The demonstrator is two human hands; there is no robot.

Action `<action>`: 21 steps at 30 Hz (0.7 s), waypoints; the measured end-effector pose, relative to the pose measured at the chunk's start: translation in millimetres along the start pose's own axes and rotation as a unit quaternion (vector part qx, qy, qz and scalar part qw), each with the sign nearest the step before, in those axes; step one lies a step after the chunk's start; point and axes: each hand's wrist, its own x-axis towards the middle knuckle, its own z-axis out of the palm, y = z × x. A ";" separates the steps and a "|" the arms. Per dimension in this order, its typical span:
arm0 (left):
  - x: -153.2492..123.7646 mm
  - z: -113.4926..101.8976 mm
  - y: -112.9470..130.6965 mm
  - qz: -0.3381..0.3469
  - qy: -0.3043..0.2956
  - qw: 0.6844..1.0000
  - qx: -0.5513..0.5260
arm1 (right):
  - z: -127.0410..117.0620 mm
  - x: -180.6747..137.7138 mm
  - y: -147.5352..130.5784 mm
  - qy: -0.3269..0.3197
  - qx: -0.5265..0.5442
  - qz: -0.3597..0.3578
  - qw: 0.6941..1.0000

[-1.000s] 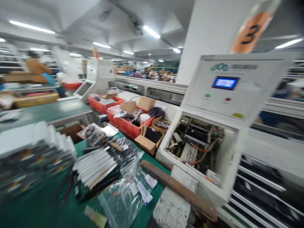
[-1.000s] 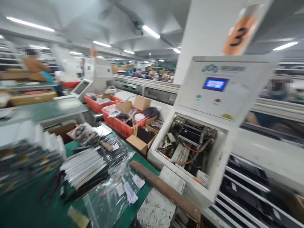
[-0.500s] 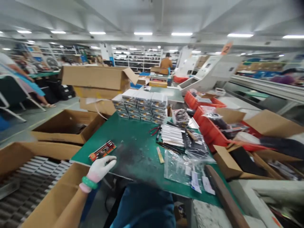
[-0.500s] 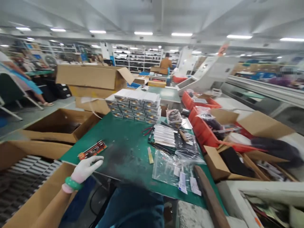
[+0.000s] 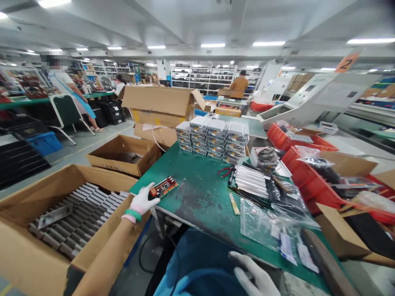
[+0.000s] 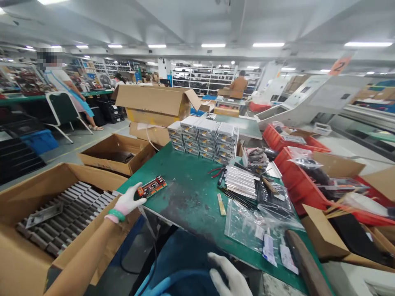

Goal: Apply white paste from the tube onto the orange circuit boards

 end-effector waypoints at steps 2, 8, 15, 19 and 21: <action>9.1 10.5 14.1 0.010 -0.015 1.000 -0.008 | -10.9 14.1 -17.4 0.000 -0.052 -0.042 0.998; 37.7 44.2 87.3 0.010 -0.029 1.000 0.000 | -14.8 68.6 -67.7 0.033 -0.186 -0.120 0.975; 64.8 18.2 71.8 0.088 -0.017 0.996 -0.007 | -50.4 126.2 -51.3 0.042 -0.339 -0.037 0.939; 92.6 -5.5 -7.7 0.017 0.103 0.988 0.112 | -99.4 151.9 -25.2 0.089 -0.375 0.034 0.922; 108.0 -4.9 -51.7 -0.066 0.095 0.984 0.133 | -117.8 169.3 -16.2 0.110 -0.389 0.066 0.912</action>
